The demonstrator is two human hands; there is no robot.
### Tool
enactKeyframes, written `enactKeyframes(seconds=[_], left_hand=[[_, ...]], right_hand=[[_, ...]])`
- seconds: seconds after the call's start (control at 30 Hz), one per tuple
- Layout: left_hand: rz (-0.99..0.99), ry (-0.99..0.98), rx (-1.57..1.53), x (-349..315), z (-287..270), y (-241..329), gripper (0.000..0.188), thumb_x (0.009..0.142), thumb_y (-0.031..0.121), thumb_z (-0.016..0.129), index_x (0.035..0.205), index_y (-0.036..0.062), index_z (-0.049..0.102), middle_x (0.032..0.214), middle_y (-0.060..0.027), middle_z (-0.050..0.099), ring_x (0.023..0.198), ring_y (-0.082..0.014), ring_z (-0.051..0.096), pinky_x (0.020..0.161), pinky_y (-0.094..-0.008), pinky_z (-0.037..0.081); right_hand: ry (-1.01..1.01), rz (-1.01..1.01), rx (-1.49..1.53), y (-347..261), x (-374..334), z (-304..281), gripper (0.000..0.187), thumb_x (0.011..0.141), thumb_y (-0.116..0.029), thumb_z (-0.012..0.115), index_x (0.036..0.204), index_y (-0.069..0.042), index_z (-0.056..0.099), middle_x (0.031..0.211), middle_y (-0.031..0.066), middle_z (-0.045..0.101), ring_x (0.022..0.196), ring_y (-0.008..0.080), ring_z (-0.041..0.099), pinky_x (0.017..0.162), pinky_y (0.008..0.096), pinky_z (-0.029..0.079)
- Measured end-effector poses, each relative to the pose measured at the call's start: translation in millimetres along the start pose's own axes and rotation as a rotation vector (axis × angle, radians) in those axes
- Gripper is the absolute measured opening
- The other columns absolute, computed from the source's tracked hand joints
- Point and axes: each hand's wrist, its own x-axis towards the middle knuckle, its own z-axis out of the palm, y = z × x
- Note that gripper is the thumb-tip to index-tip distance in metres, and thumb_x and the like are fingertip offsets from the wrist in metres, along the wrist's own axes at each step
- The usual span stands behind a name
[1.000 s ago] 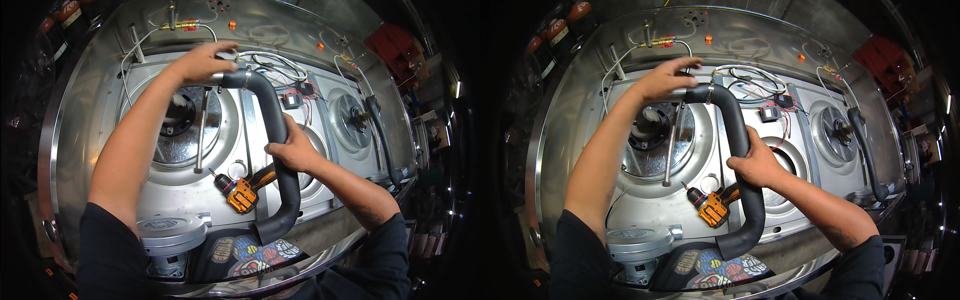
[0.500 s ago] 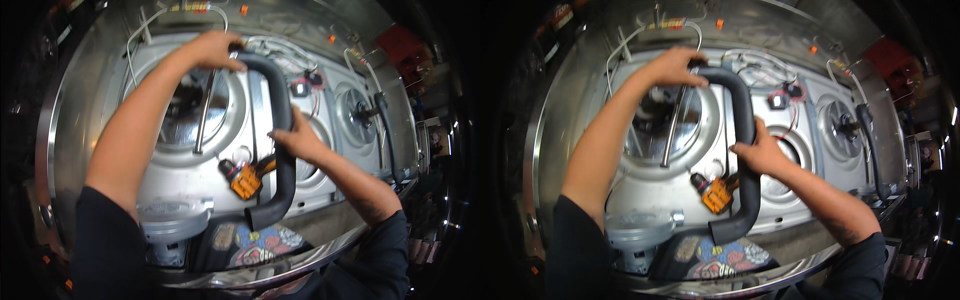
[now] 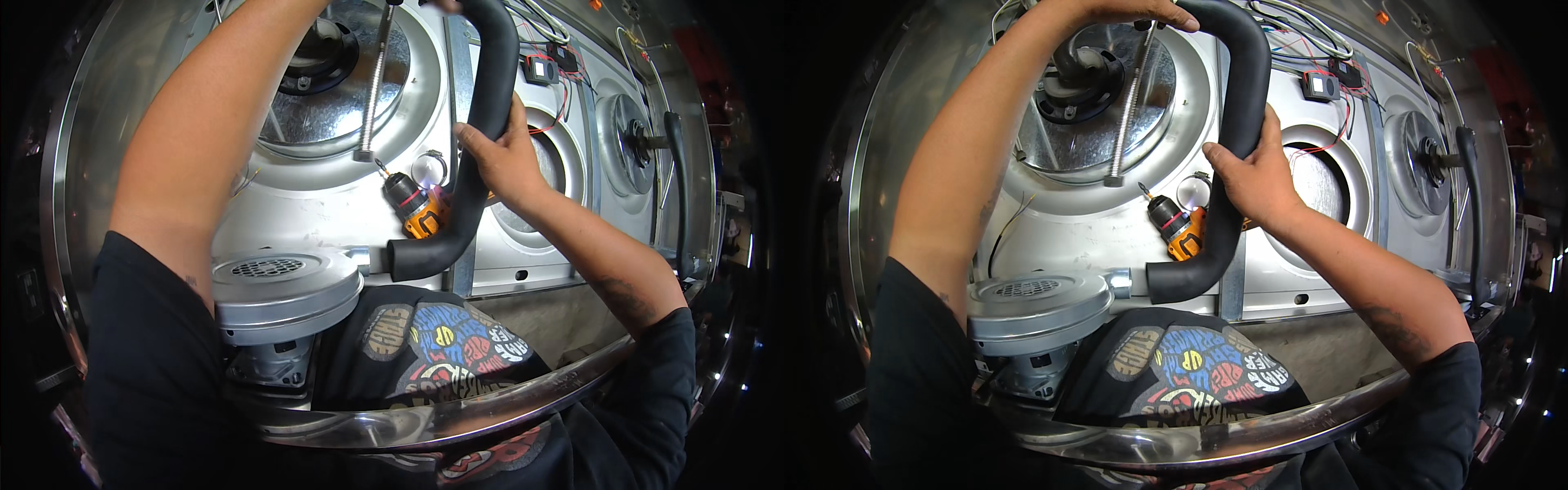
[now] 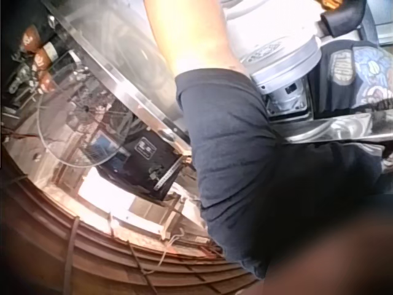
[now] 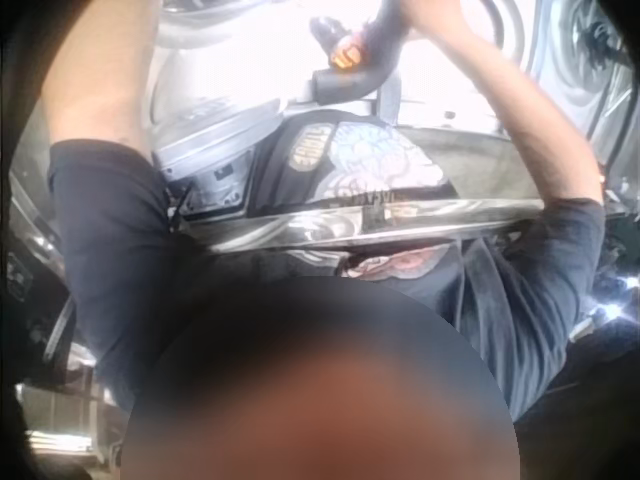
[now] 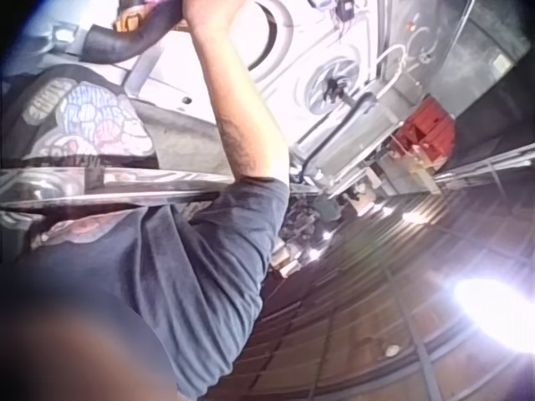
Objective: The person assembles a flexible black hose system on a stainless steel unit. They position the hose, place metal hose clamps over the joints, and use a yellow cordless drill to tighten the clamps at multiple connection points. The person repeats this process for several hose segments and fittings.
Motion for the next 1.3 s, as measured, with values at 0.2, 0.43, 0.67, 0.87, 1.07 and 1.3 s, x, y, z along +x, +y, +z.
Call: enactKeyframes(seconds=[0.2,0.43,0.67,0.87,1.07,1.3], left_hand=[[0.11,-0.003,0.173,3,-4,1,0.067,0.073,0.028,0.096,0.13,0.0043,0.072,0.113,-0.016,0.079,0.102,-0.0258,0.075,0.092,-0.0368,0.059],[0.132,0.004,0.304,7,2,6,0.072,0.074,0.03,0.094,0.138,0.0086,0.068,0.126,-0.0207,0.074,0.11,-0.0297,0.074,0.097,-0.0375,0.059],[0.143,0.13,0.217,-8,1,19,0.09,0.067,0.026,0.099,0.146,0.0174,0.056,0.119,-0.0169,0.072,0.118,-0.0352,0.069,0.103,-0.0414,0.055],[0.022,-0.048,-0.087,-6,-18,18,0.074,0.07,0.013,0.095,0.134,0.0035,0.058,0.124,-0.0094,0.072,0.122,-0.0243,0.067,0.111,-0.0384,0.051],[0.033,-0.026,-0.137,-8,-18,13,0.062,0.074,0.006,0.092,0.129,0.0017,0.064,0.126,-0.0087,0.072,0.121,-0.021,0.067,0.112,-0.0357,0.05],[0.104,0.007,-0.071,-9,-16,10,0.068,0.075,0.006,0.093,0.135,0.003,0.062,0.127,-0.0102,0.073,0.122,-0.023,0.069,0.113,-0.037,0.051]], right_hand=[[-0.008,-0.048,0.057,-1,-16,18,0.09,0.097,-0.008,0.075,0.16,-0.003,0.012,0.136,0.019,0.057,0.117,0.0221,0.065,0.101,0.0337,0.055],[-0.025,-0.025,0.064,-3,-19,18,0.088,0.097,-0.007,0.075,0.16,-0.002,0.013,0.138,0.0196,0.055,0.121,0.0231,0.063,0.103,0.0347,0.053],[-0.007,-0.025,-0.021,7,-12,15,0.101,0.095,-0.015,0.078,0.164,-0.005,0.005,0.146,0.0243,0.053,0.131,0.0308,0.06,0.11,0.0402,0.049],[-0.031,-0.053,-0.047,11,-12,11,0.099,0.095,-0.016,0.078,0.162,-0.006,0.006,0.141,0.0253,0.057,0.124,0.0327,0.065,0.105,0.0418,0.053],[-0.044,-0.034,-0.07,7,-13,6,0.098,0.095,-0.013,0.076,0.163,-0.007,0.006,0.138,0.025,0.058,0.117,0.0299,0.067,0.098,0.0387,0.056],[-0.087,0.056,0.069,-7,-8,0,0.099,0.092,-0.018,0.081,0.161,-0.006,0.011,0.129,0.0201,0.062,0.109,0.0251,0.068,0.093,0.0377,0.058]])
